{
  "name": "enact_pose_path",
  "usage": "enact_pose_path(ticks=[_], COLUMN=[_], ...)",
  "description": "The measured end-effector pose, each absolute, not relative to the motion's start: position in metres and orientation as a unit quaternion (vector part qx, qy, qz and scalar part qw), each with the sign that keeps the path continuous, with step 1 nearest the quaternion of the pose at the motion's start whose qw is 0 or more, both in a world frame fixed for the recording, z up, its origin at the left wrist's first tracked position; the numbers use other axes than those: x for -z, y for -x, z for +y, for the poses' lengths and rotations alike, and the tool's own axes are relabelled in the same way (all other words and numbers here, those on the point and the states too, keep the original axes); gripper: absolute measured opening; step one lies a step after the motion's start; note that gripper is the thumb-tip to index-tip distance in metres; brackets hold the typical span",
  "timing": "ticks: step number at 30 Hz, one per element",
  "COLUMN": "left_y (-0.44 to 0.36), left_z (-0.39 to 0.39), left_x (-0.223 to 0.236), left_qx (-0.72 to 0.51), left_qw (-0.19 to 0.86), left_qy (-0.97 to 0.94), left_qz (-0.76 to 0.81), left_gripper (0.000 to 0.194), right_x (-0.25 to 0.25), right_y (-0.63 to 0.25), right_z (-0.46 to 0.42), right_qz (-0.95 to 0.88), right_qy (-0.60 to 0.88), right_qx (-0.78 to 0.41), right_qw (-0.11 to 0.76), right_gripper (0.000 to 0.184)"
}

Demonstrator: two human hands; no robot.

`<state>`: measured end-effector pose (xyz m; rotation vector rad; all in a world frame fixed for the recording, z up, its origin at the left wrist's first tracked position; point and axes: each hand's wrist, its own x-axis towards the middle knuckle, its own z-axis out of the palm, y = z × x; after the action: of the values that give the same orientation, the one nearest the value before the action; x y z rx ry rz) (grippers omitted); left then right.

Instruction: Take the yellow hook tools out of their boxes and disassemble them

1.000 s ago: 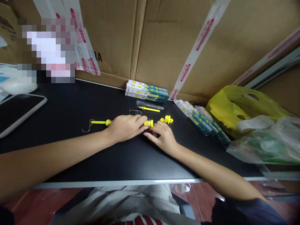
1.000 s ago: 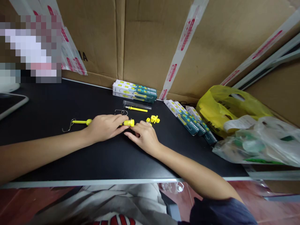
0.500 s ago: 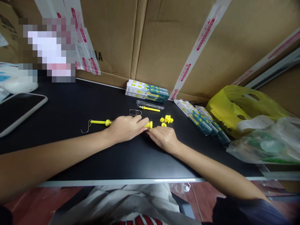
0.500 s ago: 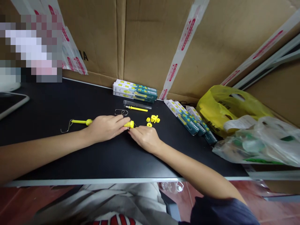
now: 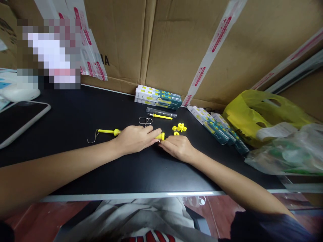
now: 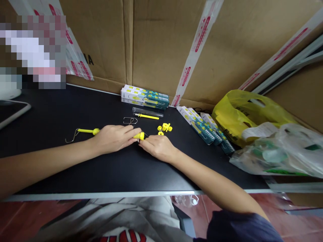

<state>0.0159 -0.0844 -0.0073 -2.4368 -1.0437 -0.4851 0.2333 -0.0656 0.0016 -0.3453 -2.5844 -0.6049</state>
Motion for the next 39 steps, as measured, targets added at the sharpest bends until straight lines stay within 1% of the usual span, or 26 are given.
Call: enact_pose_path(ticks=[4,6,8,10,12,14,16,18,25,32,39], left_y=[-0.014,-0.013,-0.012,-0.011,-0.012,-0.012,-0.013,-0.014,-0.015,-0.015,-0.016], left_z=[-0.084,-0.084,-0.084,-0.083,-0.083,-0.083,-0.083,-0.083,-0.083,-0.083,-0.082], left_x=[0.007,0.005,0.003,0.001,0.001,0.000,0.000,0.001,0.005,0.007,0.009], left_qx=[0.224,0.242,0.256,0.266,0.270,0.270,0.270,0.274,0.276,0.265,0.240], left_qw=[0.238,0.253,0.268,0.275,0.276,0.276,0.279,0.282,0.265,0.256,0.219], left_qy=[0.883,0.884,0.884,0.882,0.883,0.885,0.886,0.886,0.894,0.901,0.921], left_qz=[-0.338,-0.308,-0.286,-0.274,-0.266,-0.259,-0.252,-0.245,-0.233,-0.230,-0.217], left_gripper=[0.022,0.022,0.022,0.022,0.022,0.021,0.021,0.021,0.024,0.027,0.034], right_x=[-0.005,-0.008,-0.010,-0.012,-0.012,-0.011,-0.010,-0.009,-0.003,0.004,0.008], right_y=[-0.236,-0.239,-0.242,-0.245,-0.247,-0.246,-0.244,-0.243,-0.241,-0.235,-0.239], right_z=[-0.069,-0.070,-0.069,-0.068,-0.066,-0.064,-0.063,-0.063,-0.066,-0.077,-0.071], right_qz=[-0.925,-0.922,-0.926,-0.923,-0.915,-0.916,-0.928,-0.935,-0.926,-0.910,-0.923], right_qy=[0.123,0.118,0.115,0.136,0.175,0.204,0.204,0.190,0.181,0.250,0.194], right_qx=[0.264,0.268,0.233,0.163,0.100,0.077,0.079,0.082,0.121,0.067,0.096], right_qw=[0.245,0.252,0.275,0.320,0.350,0.337,0.301,0.289,0.308,0.324,0.318], right_gripper=[0.021,0.020,0.016,0.010,0.012,0.016,0.014,0.012,0.010,0.014,0.011])
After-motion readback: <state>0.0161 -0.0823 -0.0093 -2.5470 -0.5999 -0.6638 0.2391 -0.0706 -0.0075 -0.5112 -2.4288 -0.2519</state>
